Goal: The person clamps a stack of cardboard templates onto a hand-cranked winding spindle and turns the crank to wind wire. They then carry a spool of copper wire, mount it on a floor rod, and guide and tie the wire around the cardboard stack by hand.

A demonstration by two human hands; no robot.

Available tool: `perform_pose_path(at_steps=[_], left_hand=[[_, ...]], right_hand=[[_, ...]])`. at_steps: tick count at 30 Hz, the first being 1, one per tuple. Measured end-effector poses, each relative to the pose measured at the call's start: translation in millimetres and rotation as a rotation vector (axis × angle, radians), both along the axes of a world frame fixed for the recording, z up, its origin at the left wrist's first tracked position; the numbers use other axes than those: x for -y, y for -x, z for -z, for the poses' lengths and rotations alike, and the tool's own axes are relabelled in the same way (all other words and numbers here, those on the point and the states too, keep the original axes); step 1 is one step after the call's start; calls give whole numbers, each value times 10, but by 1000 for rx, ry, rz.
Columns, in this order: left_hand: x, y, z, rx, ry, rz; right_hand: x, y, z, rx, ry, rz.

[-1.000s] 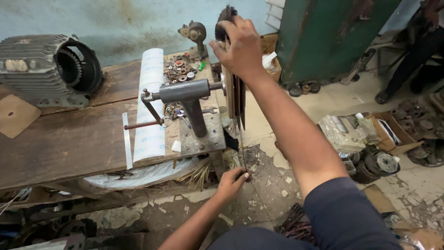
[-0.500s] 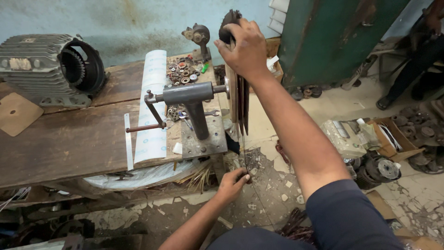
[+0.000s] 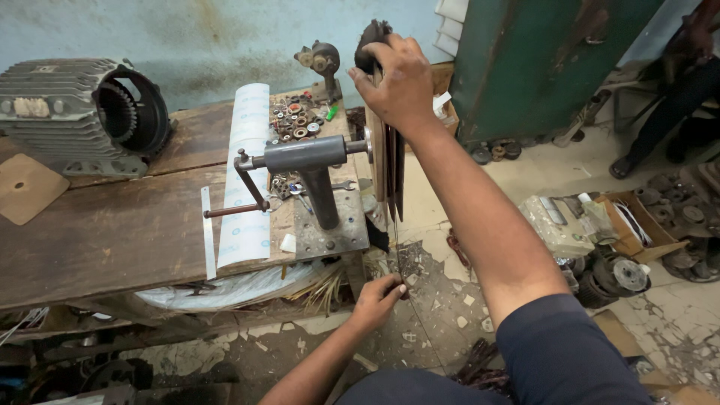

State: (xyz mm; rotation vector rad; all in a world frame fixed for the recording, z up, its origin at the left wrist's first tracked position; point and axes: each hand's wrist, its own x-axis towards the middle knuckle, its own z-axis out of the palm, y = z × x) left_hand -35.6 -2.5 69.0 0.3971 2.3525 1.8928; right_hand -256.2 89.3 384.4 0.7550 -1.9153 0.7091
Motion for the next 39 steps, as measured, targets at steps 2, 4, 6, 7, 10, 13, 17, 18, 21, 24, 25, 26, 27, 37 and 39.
perform_pose_path(at_steps=[2, 4, 6, 7, 10, 13, 17, 18, 21, 24, 25, 26, 27, 37, 39], left_hand=[[0, 1, 4, -29, -6, -6], [5, -1, 7, -42, -10, -7], [13, -4, 12, -41, -13, 0], [16, -6, 14, -45, -8, -3], [26, -9, 25, -53, 7, -7], [30, -11, 38, -46, 16, -6], [39, -7, 56, -14, -16, 0], [44, -6, 60, -5, -31, 3], [55, -4, 65, -23, 7, 2], [65, -9, 60, -46, 9, 6], [70, -11, 55, -43, 7, 6], [71, -18, 51, -38, 3, 6], [72, -25, 46, -33, 0, 5], [109, -54, 40, -57, 2, -7], [103, -47, 70, -75, 27, -12]], right_hand=[[3, -3, -2, 4, 1, 1], [8, -8, 1, 10, 8, -5], [11, -12, 7, 23, 8, 3], [10, -14, 11, 31, 7, 8], [4, -10, 22, 15, 11, 0], [-3, -2, 26, -7, 2, -5], [-1, -5, 26, 3, 10, -7], [2, -8, 24, 9, 9, -5], [1, -24, 20, 22, 8, -3], [-8, -29, 20, 18, -2, -8], [-12, -28, 21, 14, -6, -10], [-13, -25, 24, 17, -2, -12], [-17, -24, 30, 21, 2, -15], [-19, -37, 50, 55, 6, 6], [-21, -57, 35, -16, -6, 46]])
